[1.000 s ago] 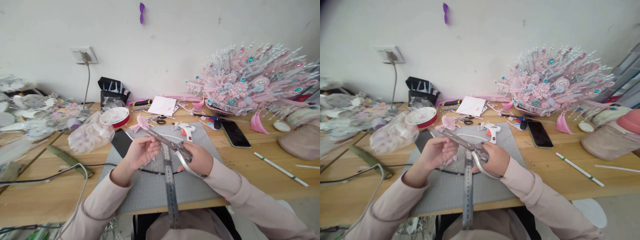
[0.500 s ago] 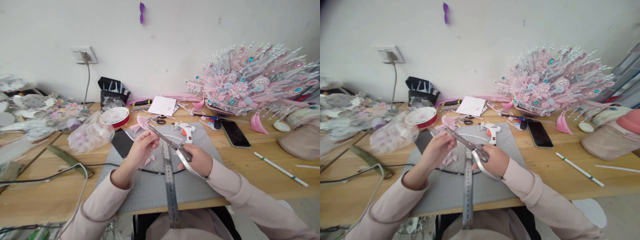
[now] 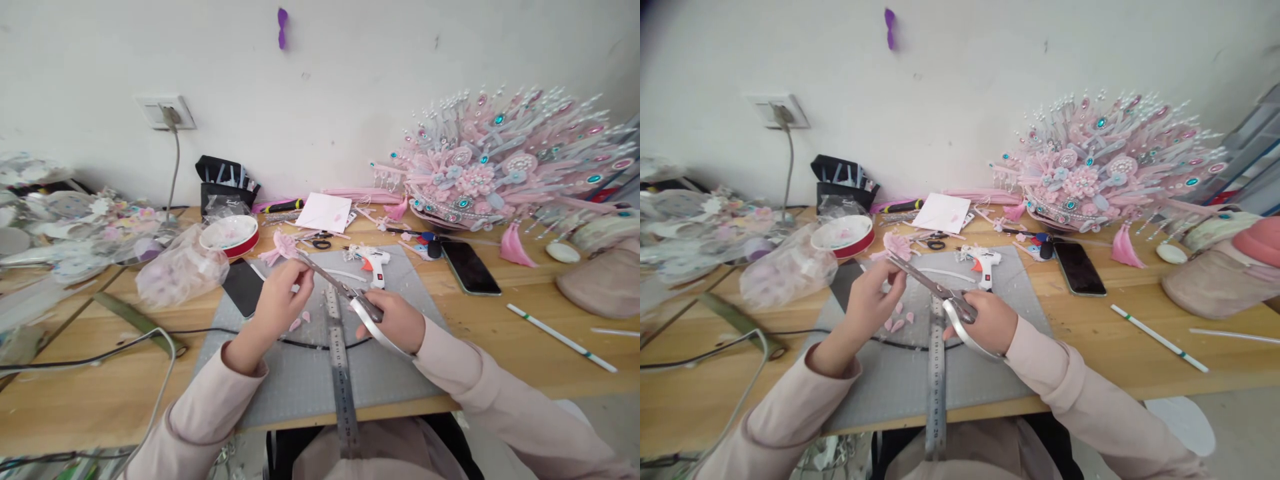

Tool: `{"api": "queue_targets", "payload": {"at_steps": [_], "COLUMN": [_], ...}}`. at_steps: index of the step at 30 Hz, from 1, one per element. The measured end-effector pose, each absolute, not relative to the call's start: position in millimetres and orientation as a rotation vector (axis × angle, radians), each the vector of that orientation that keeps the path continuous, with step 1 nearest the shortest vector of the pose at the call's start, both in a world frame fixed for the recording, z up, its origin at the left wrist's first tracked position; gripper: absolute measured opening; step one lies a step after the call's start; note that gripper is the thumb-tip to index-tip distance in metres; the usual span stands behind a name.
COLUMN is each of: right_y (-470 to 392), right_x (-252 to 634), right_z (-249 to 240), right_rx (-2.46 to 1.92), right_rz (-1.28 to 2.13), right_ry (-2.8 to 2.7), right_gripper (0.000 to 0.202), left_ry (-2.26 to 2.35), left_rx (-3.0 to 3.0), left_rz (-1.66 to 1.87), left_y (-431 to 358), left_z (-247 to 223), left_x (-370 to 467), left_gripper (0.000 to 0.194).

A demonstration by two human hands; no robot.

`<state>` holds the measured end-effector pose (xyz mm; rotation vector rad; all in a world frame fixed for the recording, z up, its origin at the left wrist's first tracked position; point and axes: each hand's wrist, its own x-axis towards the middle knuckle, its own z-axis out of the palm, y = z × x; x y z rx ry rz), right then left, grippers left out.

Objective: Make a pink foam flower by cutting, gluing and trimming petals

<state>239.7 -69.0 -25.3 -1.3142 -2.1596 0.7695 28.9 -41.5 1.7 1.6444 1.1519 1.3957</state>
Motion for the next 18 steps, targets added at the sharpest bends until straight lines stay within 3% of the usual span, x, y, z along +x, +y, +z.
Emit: {"api": "queue_targets", "payload": {"at_steps": [6,18], "right_y": [-71.4,-68.8], "right_x": [238.3,240.4], "right_z": [-23.2,-26.5], "right_rx": [-1.358,-1.347], "right_rz": [0.615,0.514], "right_ry": [-2.177,-2.206], "right_gripper": [0.023,0.021], "left_ry": [0.725,0.511], "left_rx": [0.836,0.447], "left_rz": [0.993,0.919], "left_y": [-45.4,-43.4], "left_z": [7.7,5.1], "left_x": [39.6,35.2], "left_gripper": [0.029,0.016]}}
